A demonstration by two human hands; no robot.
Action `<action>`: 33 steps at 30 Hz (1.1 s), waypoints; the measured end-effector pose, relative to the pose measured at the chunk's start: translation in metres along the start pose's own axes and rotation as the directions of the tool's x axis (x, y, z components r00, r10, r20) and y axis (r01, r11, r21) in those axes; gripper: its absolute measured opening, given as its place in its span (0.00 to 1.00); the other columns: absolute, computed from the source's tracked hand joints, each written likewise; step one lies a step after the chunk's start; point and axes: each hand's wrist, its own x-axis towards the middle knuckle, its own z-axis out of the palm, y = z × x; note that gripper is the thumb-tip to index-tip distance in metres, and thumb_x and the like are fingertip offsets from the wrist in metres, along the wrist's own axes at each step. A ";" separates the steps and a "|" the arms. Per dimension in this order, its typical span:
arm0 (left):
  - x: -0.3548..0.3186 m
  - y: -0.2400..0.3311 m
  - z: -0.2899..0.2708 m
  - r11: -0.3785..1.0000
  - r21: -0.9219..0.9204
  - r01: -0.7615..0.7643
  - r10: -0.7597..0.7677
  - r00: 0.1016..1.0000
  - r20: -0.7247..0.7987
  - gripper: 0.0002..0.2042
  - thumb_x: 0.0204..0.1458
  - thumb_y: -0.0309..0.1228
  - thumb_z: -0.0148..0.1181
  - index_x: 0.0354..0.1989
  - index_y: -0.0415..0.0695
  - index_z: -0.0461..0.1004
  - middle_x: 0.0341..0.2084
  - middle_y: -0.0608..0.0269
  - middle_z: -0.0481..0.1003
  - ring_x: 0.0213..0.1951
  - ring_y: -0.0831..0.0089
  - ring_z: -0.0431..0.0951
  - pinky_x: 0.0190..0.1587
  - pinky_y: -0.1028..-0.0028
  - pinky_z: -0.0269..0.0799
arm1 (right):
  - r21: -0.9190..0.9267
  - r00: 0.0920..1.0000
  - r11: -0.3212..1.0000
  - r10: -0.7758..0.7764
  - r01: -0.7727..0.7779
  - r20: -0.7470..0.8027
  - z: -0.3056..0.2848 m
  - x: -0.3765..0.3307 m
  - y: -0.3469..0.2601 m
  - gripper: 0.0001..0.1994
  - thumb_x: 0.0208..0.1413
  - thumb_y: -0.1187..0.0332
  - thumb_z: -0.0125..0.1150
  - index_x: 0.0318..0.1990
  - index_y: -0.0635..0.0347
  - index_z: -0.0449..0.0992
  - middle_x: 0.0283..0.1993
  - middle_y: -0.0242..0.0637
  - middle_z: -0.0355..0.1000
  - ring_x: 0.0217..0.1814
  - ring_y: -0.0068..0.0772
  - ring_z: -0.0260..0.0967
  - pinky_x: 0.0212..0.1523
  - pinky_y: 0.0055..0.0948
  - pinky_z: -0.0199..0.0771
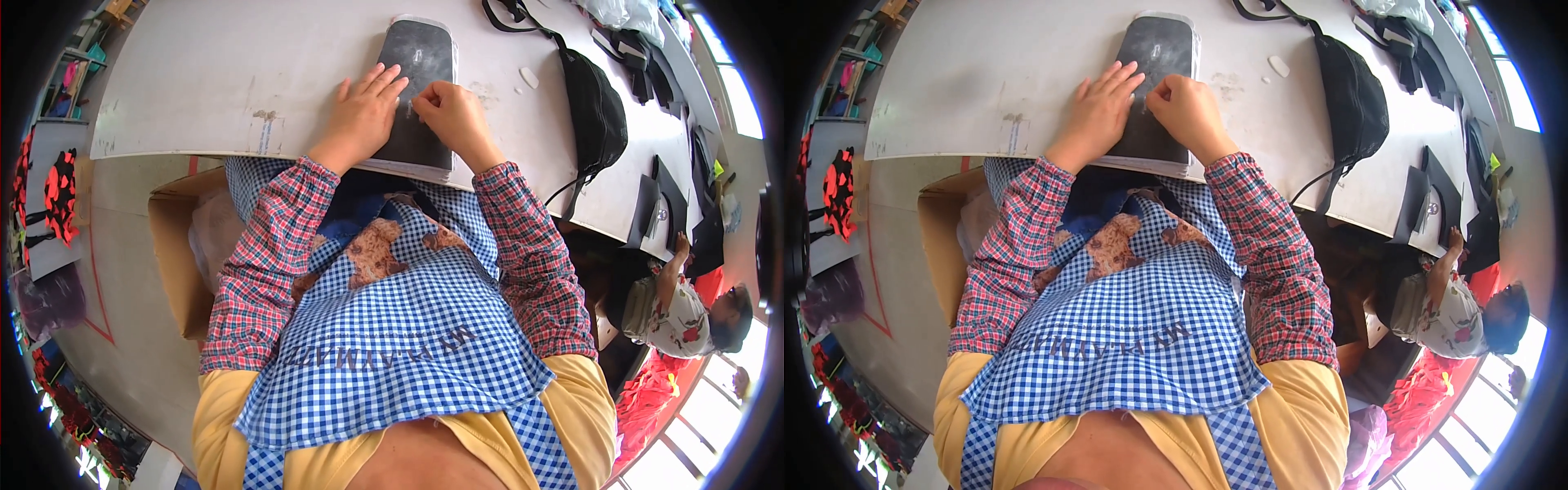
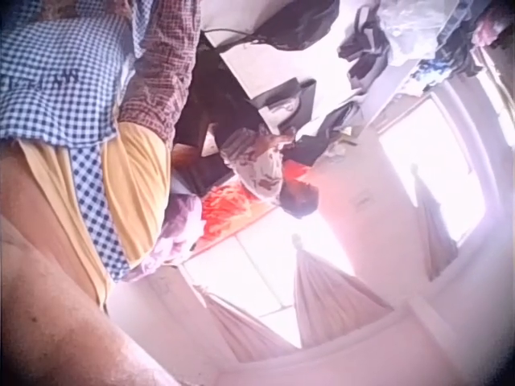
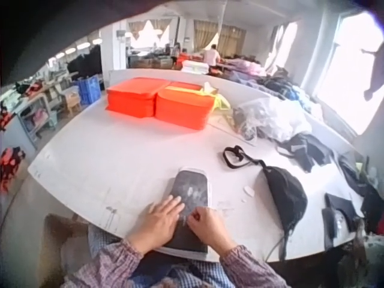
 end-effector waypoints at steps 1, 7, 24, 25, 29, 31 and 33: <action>0.000 -0.001 0.001 1.000 -0.002 0.005 -0.005 1.000 -0.003 0.19 0.62 0.31 0.46 0.62 0.51 0.67 0.66 0.64 0.62 0.68 0.64 0.58 0.65 0.50 0.52 | -0.003 1.000 1.000 -0.003 0.003 0.004 0.001 0.001 -0.001 0.11 0.48 0.62 0.62 0.28 0.63 0.79 0.26 0.49 0.76 0.31 0.49 0.77 0.36 0.40 0.76; -0.001 -0.001 0.002 0.999 -0.047 0.013 -0.014 1.000 -0.028 0.18 0.63 0.34 0.46 0.61 0.50 0.68 0.65 0.65 0.63 0.68 0.65 0.59 0.64 0.44 0.52 | -0.088 0.999 0.996 0.015 -0.018 -0.039 0.004 0.000 -0.008 0.12 0.47 0.60 0.62 0.27 0.62 0.79 0.26 0.49 0.77 0.32 0.51 0.77 0.37 0.42 0.76; -0.003 -0.002 0.007 1.000 0.001 0.014 -0.014 0.998 -0.053 0.18 0.61 0.30 0.49 0.60 0.51 0.68 0.65 0.67 0.64 0.67 0.66 0.60 0.63 0.49 0.54 | 0.126 0.935 0.961 0.201 -0.246 0.291 -0.006 0.020 0.003 0.12 0.50 0.63 0.62 0.29 0.65 0.79 0.24 0.38 0.77 0.27 0.29 0.76 0.29 0.29 0.77; -0.002 -0.002 0.006 1.000 0.001 0.015 -0.015 0.998 -0.056 0.18 0.61 0.30 0.49 0.60 0.51 0.68 0.65 0.67 0.64 0.67 0.66 0.60 0.63 0.49 0.54 | 0.124 0.936 0.962 0.198 -0.243 0.292 -0.009 0.026 0.006 0.12 0.50 0.63 0.62 0.29 0.65 0.79 0.24 0.38 0.77 0.27 0.29 0.76 0.29 0.29 0.77; -0.001 0.001 0.003 1.000 -0.008 0.020 -0.020 0.999 -0.038 0.18 0.60 0.30 0.49 0.60 0.51 0.68 0.65 0.67 0.63 0.67 0.66 0.60 0.64 0.48 0.53 | 0.274 0.980 0.942 0.173 -0.193 0.094 -0.014 0.052 0.012 0.11 0.56 0.64 0.59 0.34 0.66 0.78 0.27 0.34 0.76 0.26 0.21 0.73 0.27 0.21 0.75; -0.002 0.001 0.003 0.999 -0.022 0.022 -0.023 0.999 -0.031 0.18 0.60 0.30 0.49 0.60 0.51 0.68 0.65 0.67 0.63 0.67 0.66 0.60 0.64 0.48 0.53 | 0.208 0.986 0.964 0.160 -0.164 0.034 -0.015 0.063 0.010 0.11 0.54 0.66 0.59 0.33 0.67 0.78 0.26 0.35 0.76 0.26 0.22 0.74 0.28 0.22 0.76; -0.003 0.002 0.002 0.999 -0.032 0.022 -0.024 0.999 -0.038 0.18 0.61 0.30 0.48 0.60 0.51 0.68 0.65 0.67 0.62 0.67 0.66 0.59 0.64 0.47 0.52 | 0.178 0.986 0.970 0.165 -0.168 0.031 -0.013 0.070 0.010 0.11 0.53 0.65 0.59 0.32 0.67 0.78 0.26 0.36 0.77 0.26 0.23 0.75 0.29 0.24 0.76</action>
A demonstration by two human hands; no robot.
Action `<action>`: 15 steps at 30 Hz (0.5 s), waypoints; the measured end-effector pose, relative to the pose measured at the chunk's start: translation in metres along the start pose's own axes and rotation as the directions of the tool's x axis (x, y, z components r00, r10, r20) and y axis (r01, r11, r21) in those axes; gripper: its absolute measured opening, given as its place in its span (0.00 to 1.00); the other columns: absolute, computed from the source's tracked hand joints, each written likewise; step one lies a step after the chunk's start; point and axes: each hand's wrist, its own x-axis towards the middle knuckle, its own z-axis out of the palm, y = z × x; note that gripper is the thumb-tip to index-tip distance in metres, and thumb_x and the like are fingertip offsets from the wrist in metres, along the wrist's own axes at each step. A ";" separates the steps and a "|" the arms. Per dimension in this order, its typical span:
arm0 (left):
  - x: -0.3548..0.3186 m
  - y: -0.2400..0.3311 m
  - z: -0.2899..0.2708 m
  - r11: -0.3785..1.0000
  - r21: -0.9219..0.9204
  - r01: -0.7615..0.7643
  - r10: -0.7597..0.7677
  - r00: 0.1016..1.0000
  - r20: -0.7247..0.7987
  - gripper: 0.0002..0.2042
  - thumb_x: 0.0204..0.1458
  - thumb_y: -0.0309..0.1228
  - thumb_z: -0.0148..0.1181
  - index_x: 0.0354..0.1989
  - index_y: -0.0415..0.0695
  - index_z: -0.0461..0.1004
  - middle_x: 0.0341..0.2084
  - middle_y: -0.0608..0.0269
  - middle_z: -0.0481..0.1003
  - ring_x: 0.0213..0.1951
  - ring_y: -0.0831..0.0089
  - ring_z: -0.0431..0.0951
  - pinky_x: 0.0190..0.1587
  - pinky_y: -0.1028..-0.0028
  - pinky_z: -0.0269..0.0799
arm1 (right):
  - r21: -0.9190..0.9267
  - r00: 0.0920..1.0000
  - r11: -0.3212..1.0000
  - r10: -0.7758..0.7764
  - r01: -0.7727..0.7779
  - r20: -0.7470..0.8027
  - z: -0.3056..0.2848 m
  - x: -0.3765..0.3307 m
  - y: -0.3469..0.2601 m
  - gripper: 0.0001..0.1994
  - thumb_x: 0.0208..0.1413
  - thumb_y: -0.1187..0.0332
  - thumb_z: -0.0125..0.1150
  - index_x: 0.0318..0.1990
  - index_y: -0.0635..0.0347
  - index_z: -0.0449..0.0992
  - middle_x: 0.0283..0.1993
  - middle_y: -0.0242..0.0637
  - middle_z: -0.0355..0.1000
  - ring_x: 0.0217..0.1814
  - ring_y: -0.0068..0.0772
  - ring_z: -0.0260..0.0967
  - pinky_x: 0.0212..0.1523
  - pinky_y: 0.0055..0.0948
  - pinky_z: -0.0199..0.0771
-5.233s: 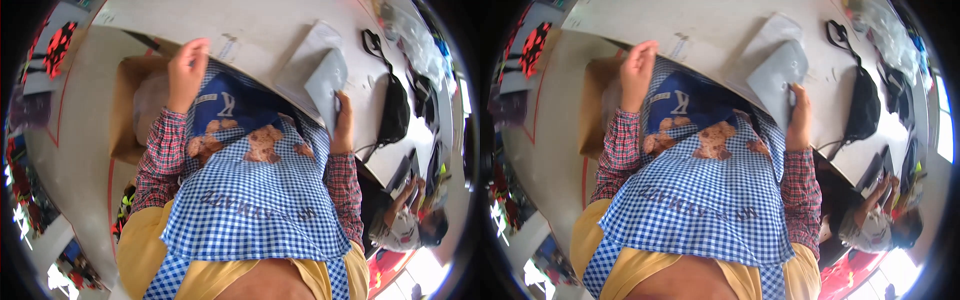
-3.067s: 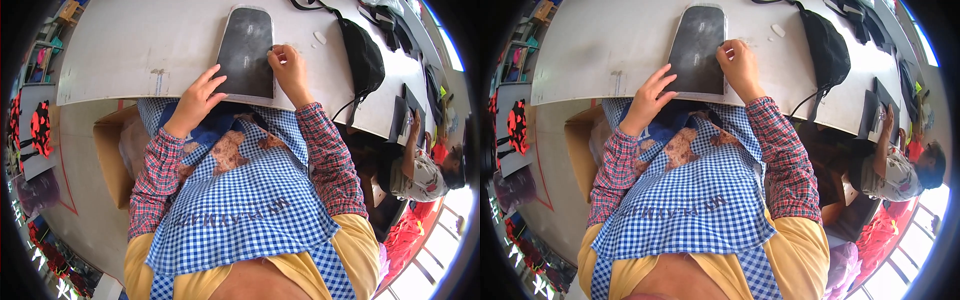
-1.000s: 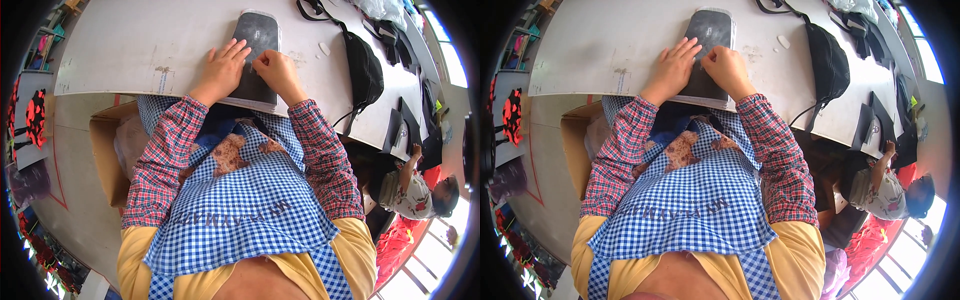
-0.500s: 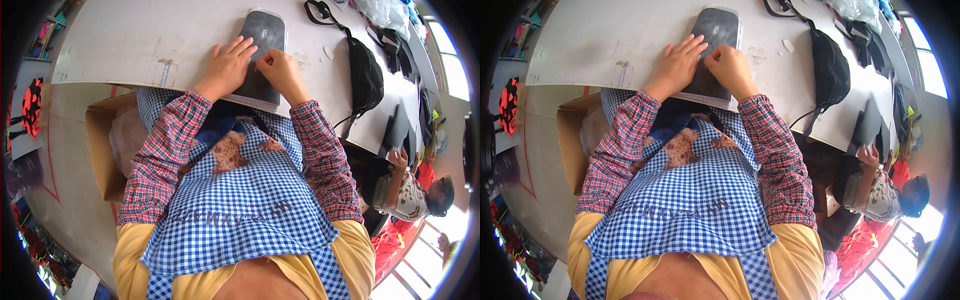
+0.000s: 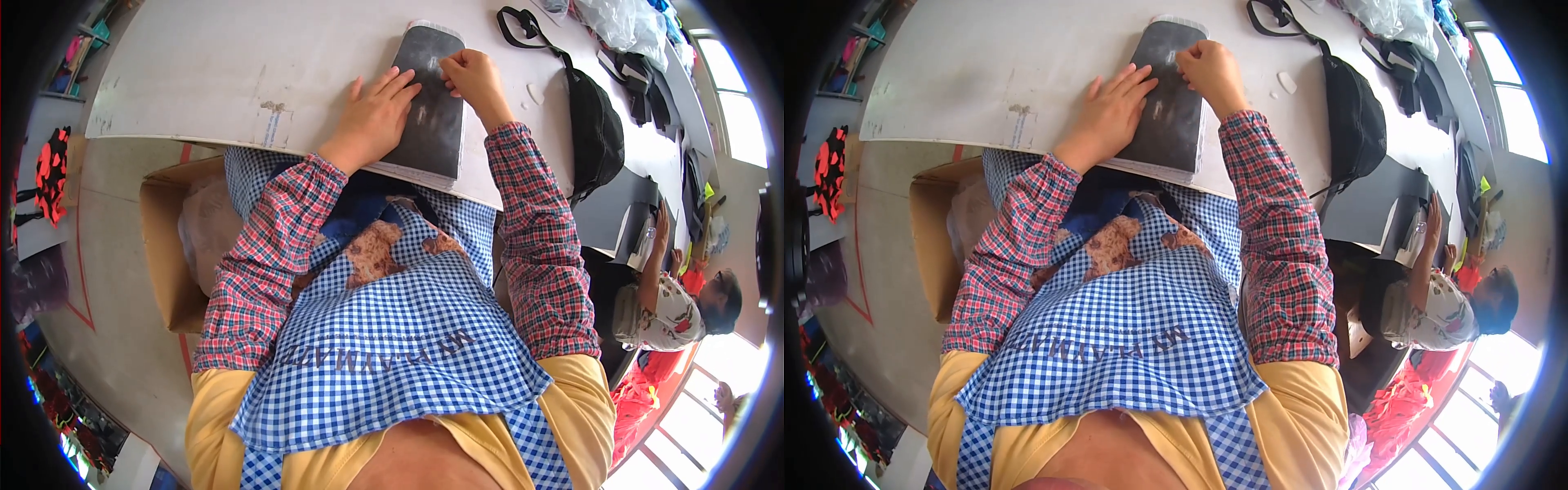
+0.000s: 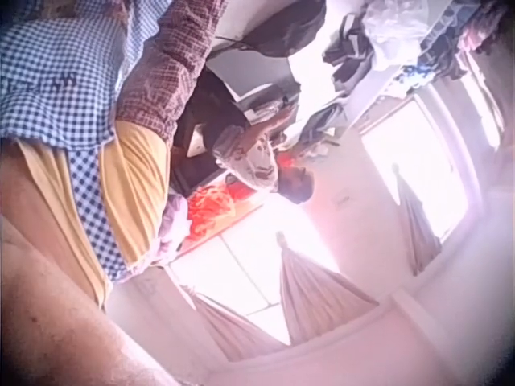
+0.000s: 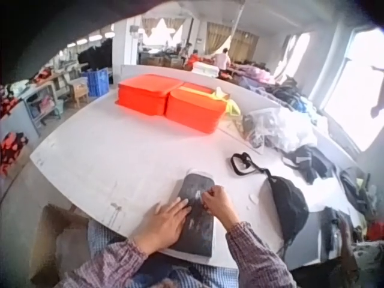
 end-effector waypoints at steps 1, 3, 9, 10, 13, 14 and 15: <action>0.000 0.000 0.000 1.000 0.001 0.000 0.000 1.000 -0.001 0.18 0.61 0.30 0.48 0.60 0.51 0.68 0.65 0.67 0.62 0.67 0.66 0.59 0.64 0.47 0.52 | -0.032 1.000 0.999 0.004 -0.004 -0.002 0.001 0.004 0.000 0.12 0.52 0.65 0.59 0.31 0.67 0.78 0.27 0.37 0.77 0.27 0.25 0.75 0.30 0.25 0.77; 0.001 0.002 0.000 1.000 -0.006 -0.001 0.001 1.000 0.001 0.18 0.61 0.30 0.48 0.60 0.51 0.68 0.65 0.67 0.62 0.68 0.66 0.59 0.64 0.47 0.52 | -0.113 0.999 0.993 -0.029 0.027 -0.014 0.002 0.013 0.002 0.12 0.51 0.63 0.59 0.30 0.66 0.79 0.27 0.39 0.78 0.27 0.27 0.76 0.32 0.27 0.77; 0.001 0.001 0.002 1.000 -0.003 -0.012 0.012 1.000 -0.027 0.18 0.61 0.31 0.48 0.60 0.51 0.68 0.65 0.67 0.63 0.68 0.67 0.59 0.64 0.46 0.52 | -0.360 0.979 0.921 -0.189 0.151 -0.074 0.008 0.026 0.009 0.16 0.47 0.56 0.60 0.29 0.62 0.81 0.27 0.43 0.78 0.28 0.34 0.77 0.35 0.31 0.77; 0.001 0.000 0.002 1.000 -0.002 -0.008 0.008 1.000 -0.028 0.18 0.61 0.31 0.48 0.60 0.51 0.68 0.65 0.67 0.63 0.68 0.67 0.59 0.64 0.46 0.52 | -0.379 0.976 0.910 -0.207 0.168 -0.064 0.008 0.025 0.005 0.16 0.47 0.56 0.61 0.30 0.62 0.81 0.27 0.43 0.78 0.29 0.37 0.77 0.36 0.32 0.77; 0.000 0.000 0.002 1.000 -0.004 -0.002 0.002 1.000 -0.018 0.18 0.61 0.31 0.48 0.60 0.51 0.68 0.65 0.68 0.63 0.68 0.67 0.59 0.64 0.46 0.52 | -0.315 0.994 0.948 0.003 0.032 0.109 -0.001 0.026 -0.005 0.17 0.46 0.56 0.61 0.31 0.63 0.81 0.28 0.45 0.78 0.34 0.43 0.78 0.41 0.36 0.77; 0.000 0.000 0.002 1.000 -0.001 -0.004 0.004 1.000 -0.018 0.18 0.61 0.31 0.48 0.60 0.51 0.68 0.65 0.68 0.63 0.67 0.67 0.59 0.64 0.46 0.52 | -0.316 0.994 0.948 0.001 0.034 0.108 0.000 0.026 -0.005 0.17 0.46 0.56 0.61 0.31 0.63 0.81 0.28 0.45 0.78 0.34 0.43 0.78 0.41 0.36 0.77; 0.000 0.000 0.003 1.000 0.001 -0.006 0.006 1.000 -0.020 0.18 0.61 0.31 0.48 0.60 0.51 0.68 0.65 0.68 0.63 0.67 0.67 0.59 0.64 0.46 0.52 | -0.255 0.998 0.967 0.001 0.017 0.070 0.001 0.025 -0.002 0.17 0.46 0.55 0.61 0.31 0.63 0.81 0.28 0.45 0.78 0.33 0.43 0.78 0.40 0.36 0.77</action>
